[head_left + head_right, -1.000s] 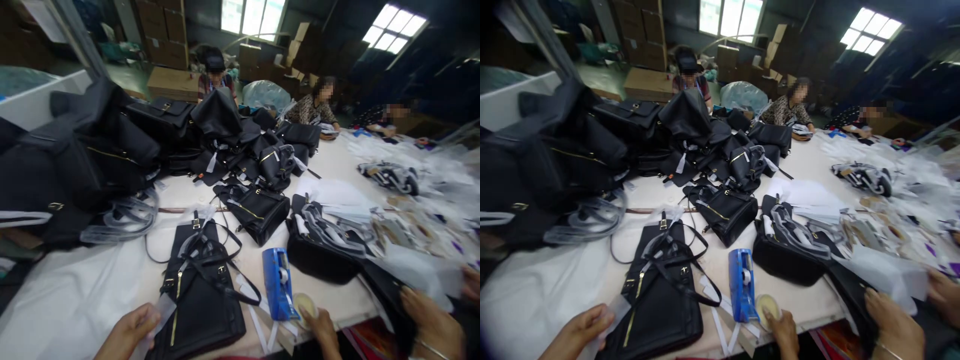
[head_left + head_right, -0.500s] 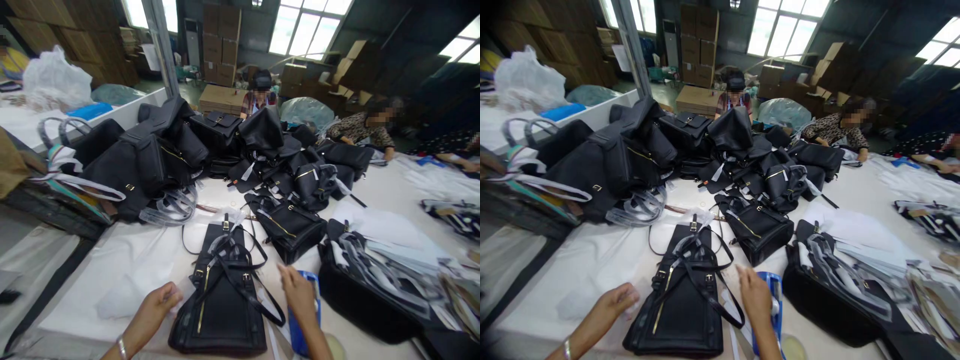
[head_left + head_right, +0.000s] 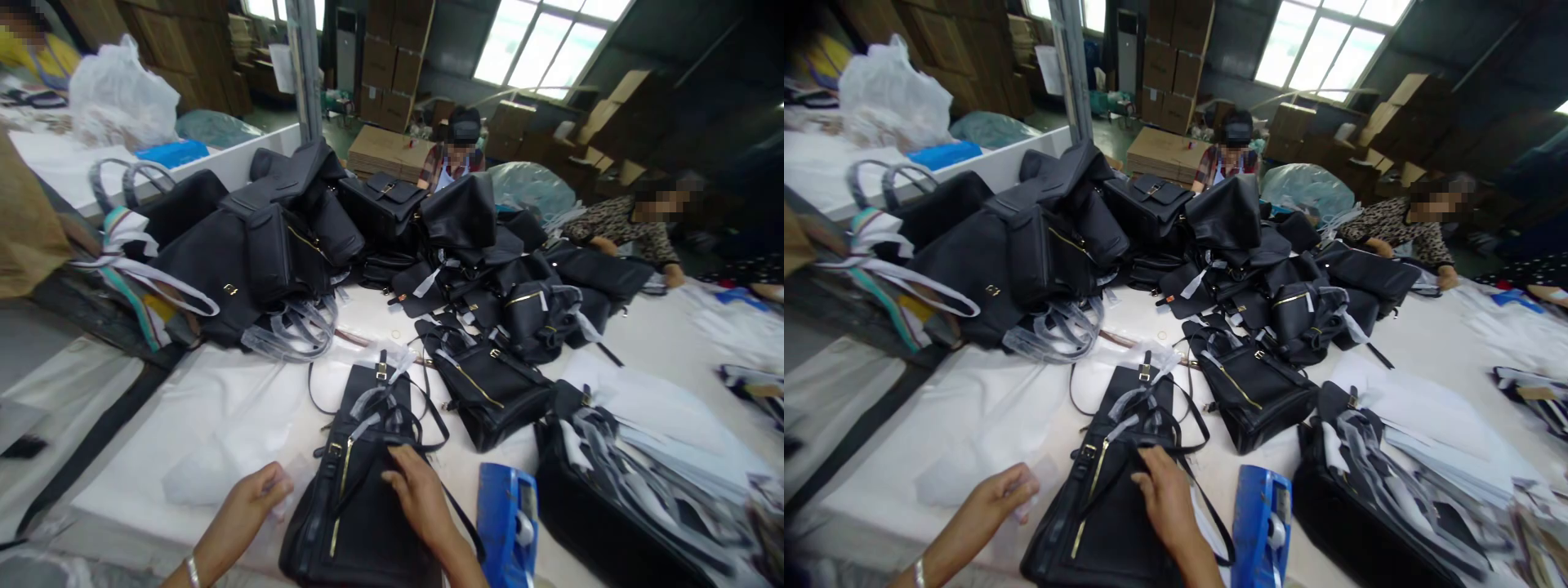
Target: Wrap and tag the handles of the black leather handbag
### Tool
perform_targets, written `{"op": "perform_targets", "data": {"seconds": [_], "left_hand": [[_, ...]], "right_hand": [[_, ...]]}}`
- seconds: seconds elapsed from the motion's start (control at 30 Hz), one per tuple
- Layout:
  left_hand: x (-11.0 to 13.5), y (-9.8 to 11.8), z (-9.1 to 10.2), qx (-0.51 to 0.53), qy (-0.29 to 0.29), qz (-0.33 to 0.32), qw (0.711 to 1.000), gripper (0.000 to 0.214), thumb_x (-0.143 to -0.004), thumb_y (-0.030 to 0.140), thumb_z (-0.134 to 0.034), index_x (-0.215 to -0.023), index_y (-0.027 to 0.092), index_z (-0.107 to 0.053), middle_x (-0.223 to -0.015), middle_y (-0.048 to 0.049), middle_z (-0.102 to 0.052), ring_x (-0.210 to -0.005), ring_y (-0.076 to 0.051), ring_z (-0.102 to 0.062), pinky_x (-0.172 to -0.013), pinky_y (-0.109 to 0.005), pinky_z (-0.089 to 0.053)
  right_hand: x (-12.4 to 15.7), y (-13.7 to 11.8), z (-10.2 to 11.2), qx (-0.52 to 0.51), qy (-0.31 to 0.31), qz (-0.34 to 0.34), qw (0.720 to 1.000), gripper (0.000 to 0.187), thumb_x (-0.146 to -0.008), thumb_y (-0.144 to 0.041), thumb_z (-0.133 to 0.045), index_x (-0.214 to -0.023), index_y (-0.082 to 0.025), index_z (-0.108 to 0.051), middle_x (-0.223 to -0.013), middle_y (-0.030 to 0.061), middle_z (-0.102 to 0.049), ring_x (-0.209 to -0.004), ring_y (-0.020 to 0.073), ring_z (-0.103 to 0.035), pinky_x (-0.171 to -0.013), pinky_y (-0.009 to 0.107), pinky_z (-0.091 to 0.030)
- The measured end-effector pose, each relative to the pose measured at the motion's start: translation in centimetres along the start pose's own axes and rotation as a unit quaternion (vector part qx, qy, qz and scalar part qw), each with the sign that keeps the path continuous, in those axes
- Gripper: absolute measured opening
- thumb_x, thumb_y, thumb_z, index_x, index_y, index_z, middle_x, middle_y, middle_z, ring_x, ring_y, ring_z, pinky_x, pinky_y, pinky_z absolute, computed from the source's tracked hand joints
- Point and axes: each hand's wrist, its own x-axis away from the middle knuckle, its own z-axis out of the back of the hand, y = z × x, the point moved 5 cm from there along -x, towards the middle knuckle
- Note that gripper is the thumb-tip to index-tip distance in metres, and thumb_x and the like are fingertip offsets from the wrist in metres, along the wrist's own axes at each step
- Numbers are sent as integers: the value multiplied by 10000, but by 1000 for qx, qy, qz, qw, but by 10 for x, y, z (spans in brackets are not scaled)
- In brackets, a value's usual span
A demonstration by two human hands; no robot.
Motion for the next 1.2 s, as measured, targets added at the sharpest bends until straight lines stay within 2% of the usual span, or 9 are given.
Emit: {"op": "perform_targets", "data": {"seconds": [0.13, 0.3, 0.37, 0.47, 0.53, 0.7, 0.83, 1.0, 1.2], "left_hand": [[-8, 15, -6, 16, -9, -6, 1000, 311, -807, 454, -560, -665, 181, -513, -603, 46, -490, -598, -151, -506, -587, -242, -414], [-11, 29, -8, 12, -17, -33, 999, 273, -817, 402, -560, -673, 172, -531, -595, 38, -531, -588, -149, -527, -595, -243, -408], [-9, 34, -7, 19, -22, -37, 999, 267, -821, 393, -551, -673, 172, -531, -593, 35, -542, -578, -146, -530, -594, -245, -409], [-4, 40, -4, 26, -21, -37, 999, 279, -829, 397, -527, -658, 176, -518, -569, 39, -533, -545, -136, -517, -575, -240, -401], [-2, 41, -4, 31, -19, -31, 999, 282, -823, 403, -525, -650, 180, -508, -555, 43, -518, -524, -132, -510, -557, -238, -400], [-4, 47, -23, 24, -42, -26, 998, 266, -811, 405, -537, -666, 185, -500, -576, 43, -513, -531, -137, -517, -527, -233, -411], [-6, 62, -42, 8, -77, -50, 996, 238, -816, 387, -542, -716, 171, -539, -617, 38, -515, -566, -131, -497, -512, -219, -399], [-2, 76, -50, 78, -125, -37, 988, 202, -728, 295, -666, -826, 161, -551, -696, 32, -549, -621, -121, -491, -558, -215, -383], [1, 51, -54, 138, -170, 7, 976, 383, -651, 402, -753, -639, 165, -453, -593, 57, -437, -557, -82, -377, -523, -201, -298]], "right_hand": [[15, -26, 6, 26, -189, 55, 980, 173, -868, -343, -565, -981, -278, -679, -871, 13, -683, -804, 189, -641, -727, 262, -473], [-21, -40, 0, 55, -90, 78, 991, 303, -900, -159, -468, -1157, -272, -583, -1108, 35, -631, -999, 184, -568, -862, 292, -422], [-32, -40, -13, 82, -105, 126, 983, 392, -832, -97, -538, -1169, -292, -577, -1170, 29, -603, -1074, 208, -519, -907, 327, -392], [-35, -33, -25, 56, -155, 149, 975, 217, -800, -145, -613, -968, -276, -656, -1039, 4, -646, -1026, 208, -532, -895, 331, -392], [-34, -30, -22, 9, -143, 127, 982, 144, -834, -215, -599, -954, -265, -660, -1037, 12, -654, -1029, 207, -543, -925, 344, -385], [-35, -47, -5, -177, -66, 32, 981, 331, -864, -320, -565, -1191, -271, -564, -1120, 36, -631, -1012, 189, -574, -884, 309, -429], [-37, -61, -14, -261, -77, -23, 962, 137, -802, -280, -625, -913, -206, -653, -784, -15, -646, -709, 140, -582, -640, 224, -414], [-26, -59, -18, -202, -10, -54, 978, 216, -854, -314, -555, -686, -180, -578, -621, -41, -566, -587, 104, -511, -560, 206, -318], [-8, -71, -42, -89, -14, 1, 996, 198, -860, -290, -561, -688, -192, -557, -669, -26, -597, -638, 115, -543, -589, 218, -307]]}}
